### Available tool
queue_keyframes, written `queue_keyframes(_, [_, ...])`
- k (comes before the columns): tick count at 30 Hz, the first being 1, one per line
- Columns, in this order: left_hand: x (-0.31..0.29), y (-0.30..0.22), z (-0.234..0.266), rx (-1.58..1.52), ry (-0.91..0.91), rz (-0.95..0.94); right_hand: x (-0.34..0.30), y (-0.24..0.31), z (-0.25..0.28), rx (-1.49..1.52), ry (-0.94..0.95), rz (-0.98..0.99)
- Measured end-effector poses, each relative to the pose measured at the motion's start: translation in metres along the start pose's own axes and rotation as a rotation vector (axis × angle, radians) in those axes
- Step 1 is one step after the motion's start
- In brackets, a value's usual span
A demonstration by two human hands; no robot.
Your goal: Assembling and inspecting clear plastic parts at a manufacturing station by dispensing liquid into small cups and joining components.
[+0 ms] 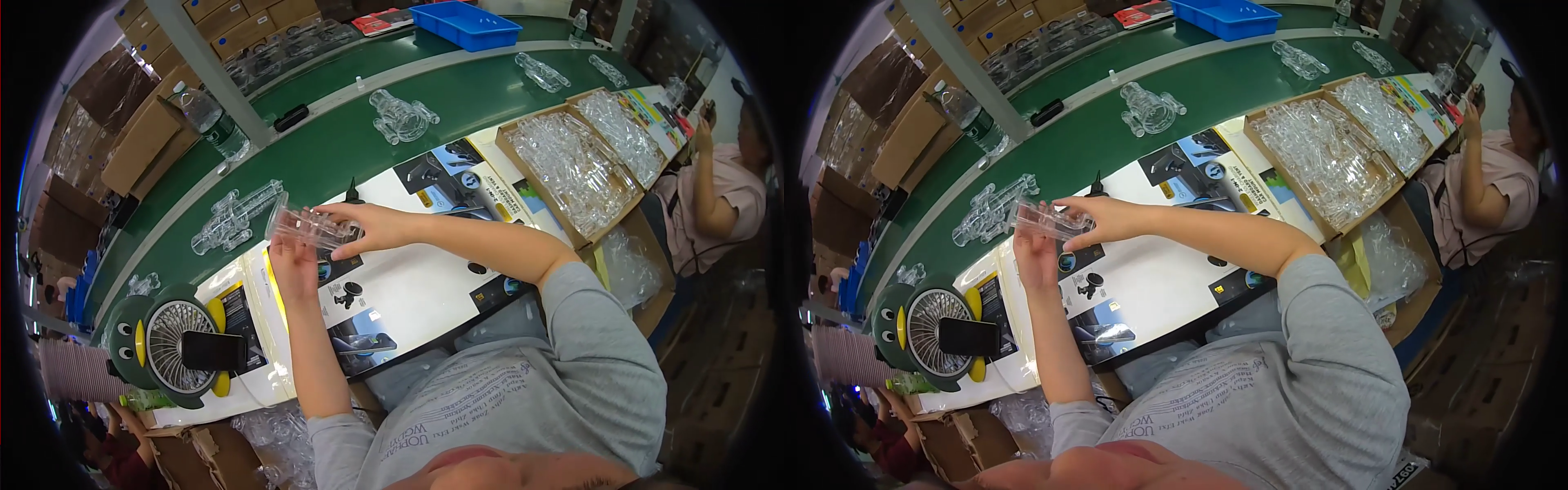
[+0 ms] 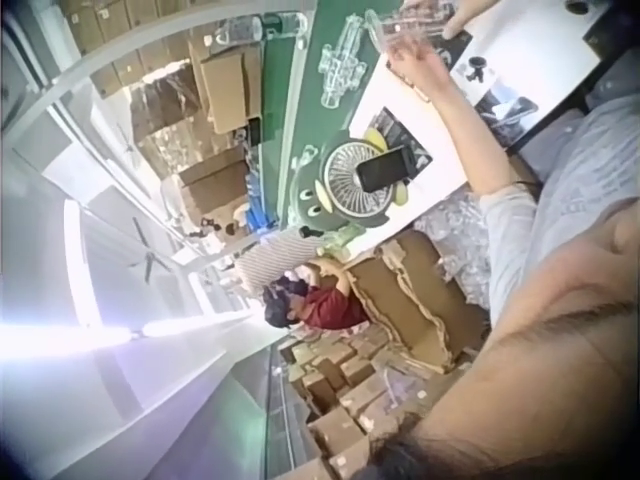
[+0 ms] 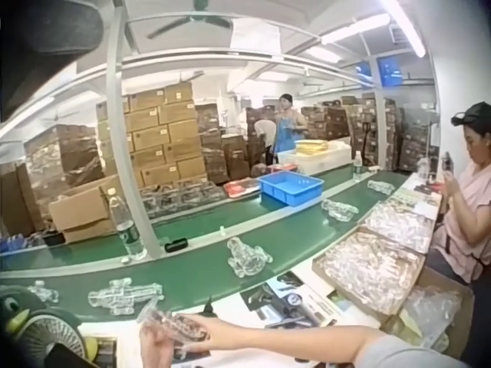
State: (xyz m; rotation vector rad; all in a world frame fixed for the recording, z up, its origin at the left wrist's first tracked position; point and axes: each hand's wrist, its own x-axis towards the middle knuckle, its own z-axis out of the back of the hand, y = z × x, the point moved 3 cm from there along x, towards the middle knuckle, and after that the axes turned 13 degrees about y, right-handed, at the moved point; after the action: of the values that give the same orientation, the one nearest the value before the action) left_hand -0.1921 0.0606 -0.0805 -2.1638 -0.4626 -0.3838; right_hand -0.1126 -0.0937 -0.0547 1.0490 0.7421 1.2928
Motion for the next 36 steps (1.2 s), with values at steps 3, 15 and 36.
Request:
queue_keyframes(3, [-0.002,0.006,-0.006,-0.012,0.02,0.009,-0.008,0.009,0.0,-0.195,-0.062,-0.114])
queue_keyframes(15, [0.001,0.014,-0.004,0.504,-0.199,0.053,-0.027,-0.094,0.108,0.909,-0.921,-0.118])
queue_keyframes(36, [0.002,0.029,-0.022,-0.023,-0.04,0.247,-0.065,-0.045,0.048,0.295,-0.606,0.101])
